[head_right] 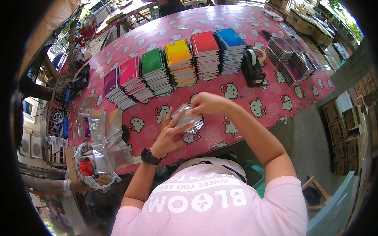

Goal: The person stands at a table and repeatedly picks up small notebooks of various colors, places them into clear plastic bags, and seals the bags. The person handles the notebooks one at a time and stacks the packaged items on the table.

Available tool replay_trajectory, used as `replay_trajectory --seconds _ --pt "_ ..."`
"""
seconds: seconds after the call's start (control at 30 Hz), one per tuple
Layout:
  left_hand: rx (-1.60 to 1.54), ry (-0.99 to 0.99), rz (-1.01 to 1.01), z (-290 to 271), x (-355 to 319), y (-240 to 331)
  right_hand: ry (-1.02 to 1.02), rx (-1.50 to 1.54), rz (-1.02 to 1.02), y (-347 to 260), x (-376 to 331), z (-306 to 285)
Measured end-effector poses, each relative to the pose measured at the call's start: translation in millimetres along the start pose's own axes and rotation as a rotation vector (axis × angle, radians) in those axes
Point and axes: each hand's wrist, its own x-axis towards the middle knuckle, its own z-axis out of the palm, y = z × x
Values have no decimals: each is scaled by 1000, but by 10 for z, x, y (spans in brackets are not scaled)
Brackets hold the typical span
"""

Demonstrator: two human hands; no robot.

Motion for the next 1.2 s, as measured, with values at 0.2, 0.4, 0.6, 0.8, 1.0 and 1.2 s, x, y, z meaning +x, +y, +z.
replay_trajectory --seconds 0.2,0.4,0.6,0.8,1.0,1.2 --pt "30 5 -1 13 -28 -28 248 -850 243 -352 73 305" --pt "-414 380 25 -18 -20 -5 192 -565 206 -125 -173 -186" --pt "-957 161 -479 173 148 -497 61 402 -143 374 296 142" --pt "-738 252 -349 -25 429 -268 383 495 -444 114 160 197" --pt "-540 544 -133 -50 457 -217 169 226 -161 442 120 289" --pt "-949 146 -421 169 221 -482 377 224 -374 394 175 492"
